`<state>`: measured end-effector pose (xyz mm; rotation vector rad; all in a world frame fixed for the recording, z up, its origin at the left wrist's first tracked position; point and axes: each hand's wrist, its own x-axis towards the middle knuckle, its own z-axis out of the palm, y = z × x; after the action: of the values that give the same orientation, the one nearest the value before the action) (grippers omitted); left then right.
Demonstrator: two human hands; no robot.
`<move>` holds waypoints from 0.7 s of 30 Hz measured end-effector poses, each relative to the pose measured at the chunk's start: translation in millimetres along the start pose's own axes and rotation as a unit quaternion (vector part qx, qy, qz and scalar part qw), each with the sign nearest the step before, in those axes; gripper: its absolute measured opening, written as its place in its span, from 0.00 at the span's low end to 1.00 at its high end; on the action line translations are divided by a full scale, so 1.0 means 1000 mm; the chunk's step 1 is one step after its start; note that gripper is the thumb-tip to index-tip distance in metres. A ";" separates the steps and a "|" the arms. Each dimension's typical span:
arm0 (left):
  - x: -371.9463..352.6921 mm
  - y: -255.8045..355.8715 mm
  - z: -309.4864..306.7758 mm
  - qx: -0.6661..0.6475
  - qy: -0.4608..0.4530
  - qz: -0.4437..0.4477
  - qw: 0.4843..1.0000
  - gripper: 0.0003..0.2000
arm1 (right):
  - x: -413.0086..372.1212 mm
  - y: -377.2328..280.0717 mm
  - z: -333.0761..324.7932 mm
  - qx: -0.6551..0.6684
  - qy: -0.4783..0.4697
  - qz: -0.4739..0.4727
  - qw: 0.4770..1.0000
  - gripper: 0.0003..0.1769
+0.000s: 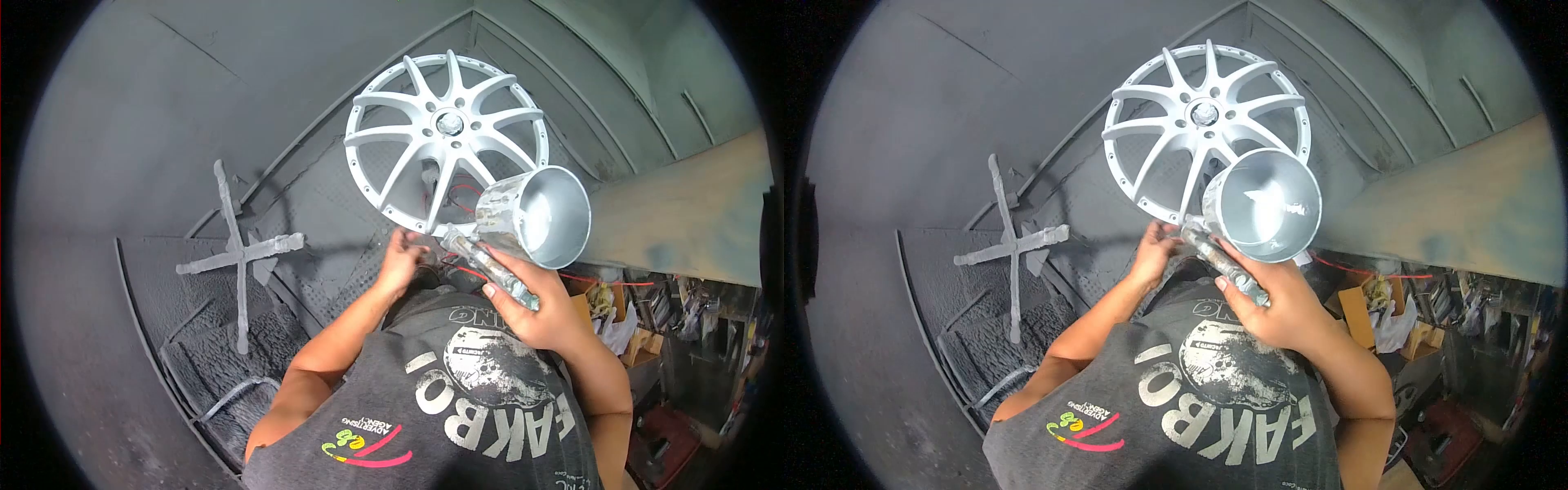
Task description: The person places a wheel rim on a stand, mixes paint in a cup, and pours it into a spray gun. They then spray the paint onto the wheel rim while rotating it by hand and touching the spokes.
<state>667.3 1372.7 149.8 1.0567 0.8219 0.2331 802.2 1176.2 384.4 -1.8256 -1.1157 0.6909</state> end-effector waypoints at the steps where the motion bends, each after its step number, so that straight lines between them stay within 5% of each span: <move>1: 0.002 0.009 -0.007 0.011 0.036 0.032 0.999 0.24 | 0.002 -0.001 -0.002 -0.001 -0.001 -0.002 1.000 0.26; 5: 0.004 0.047 -0.033 0.050 0.029 0.087 0.994 0.26 | 0.001 -0.007 -0.011 -0.078 0.043 -0.007 0.996 0.25; 10: -0.005 0.071 -0.031 0.108 -0.078 0.013 0.991 0.27 | -0.001 -0.009 -0.018 -0.051 0.114 0.020 0.992 0.25; 19: -0.012 0.039 -0.001 0.132 -0.133 -0.008 0.982 0.30 | 0.008 -0.003 -0.018 0.010 0.117 0.050 0.992 0.25; 21: -0.020 0.027 0.009 0.138 -0.177 -0.006 0.974 0.31 | 0.003 -0.007 -0.012 -0.067 0.137 0.004 0.988 0.25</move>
<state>665.5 1369.2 184.8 1.3070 0.5457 -0.0843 810.4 1175.9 395.8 -1.9703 -0.9917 0.3617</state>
